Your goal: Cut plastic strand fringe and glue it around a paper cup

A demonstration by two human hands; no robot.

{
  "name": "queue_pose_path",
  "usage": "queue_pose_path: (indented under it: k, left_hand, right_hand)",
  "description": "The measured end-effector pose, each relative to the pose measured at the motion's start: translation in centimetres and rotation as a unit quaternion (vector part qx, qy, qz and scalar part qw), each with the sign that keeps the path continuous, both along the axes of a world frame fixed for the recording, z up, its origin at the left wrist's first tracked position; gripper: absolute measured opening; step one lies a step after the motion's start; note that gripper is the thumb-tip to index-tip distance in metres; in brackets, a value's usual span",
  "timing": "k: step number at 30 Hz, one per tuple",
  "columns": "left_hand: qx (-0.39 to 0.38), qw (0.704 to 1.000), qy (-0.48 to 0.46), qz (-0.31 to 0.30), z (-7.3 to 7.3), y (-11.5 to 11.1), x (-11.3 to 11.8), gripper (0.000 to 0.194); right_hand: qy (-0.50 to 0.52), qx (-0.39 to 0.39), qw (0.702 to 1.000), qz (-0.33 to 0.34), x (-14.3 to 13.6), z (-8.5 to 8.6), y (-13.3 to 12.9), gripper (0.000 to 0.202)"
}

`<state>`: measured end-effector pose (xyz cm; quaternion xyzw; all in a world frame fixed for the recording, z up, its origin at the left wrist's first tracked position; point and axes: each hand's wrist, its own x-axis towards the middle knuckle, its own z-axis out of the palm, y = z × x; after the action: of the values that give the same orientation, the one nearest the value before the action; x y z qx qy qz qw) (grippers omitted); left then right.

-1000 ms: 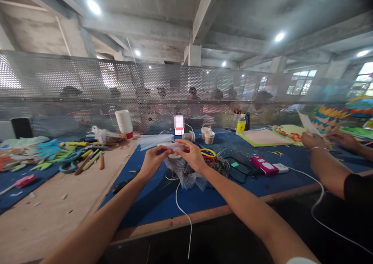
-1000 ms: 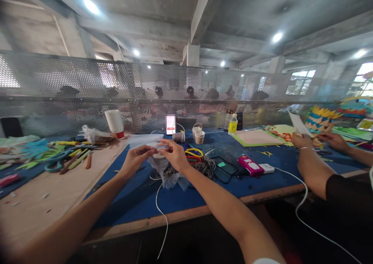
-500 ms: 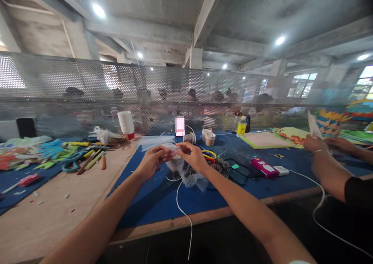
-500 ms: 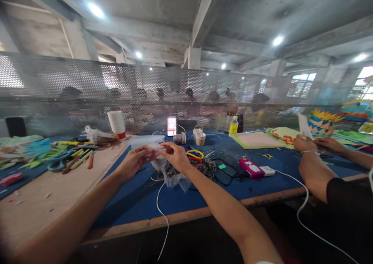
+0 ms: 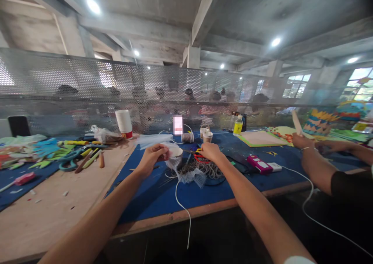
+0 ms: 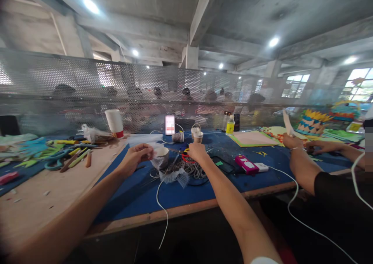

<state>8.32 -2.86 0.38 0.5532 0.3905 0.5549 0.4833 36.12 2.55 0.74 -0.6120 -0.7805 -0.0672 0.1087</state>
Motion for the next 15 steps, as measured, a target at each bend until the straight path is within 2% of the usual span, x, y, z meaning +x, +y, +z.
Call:
queue_pose_path:
  k: [4, 15]
  left_hand:
    - [0.003, 1.0, 0.0, -0.01, -0.2, 0.2, 0.0, 0.031]
    - [0.0, 1.0, 0.001, 0.0, -0.3, 0.3, -0.1, 0.034]
  right_hand:
    - [-0.032, -0.01, 0.999, -0.01, 0.0, -0.2, -0.1, 0.023]
    - [-0.084, -0.043, 0.996, 0.005, -0.8, 0.9, 1.3, 0.038]
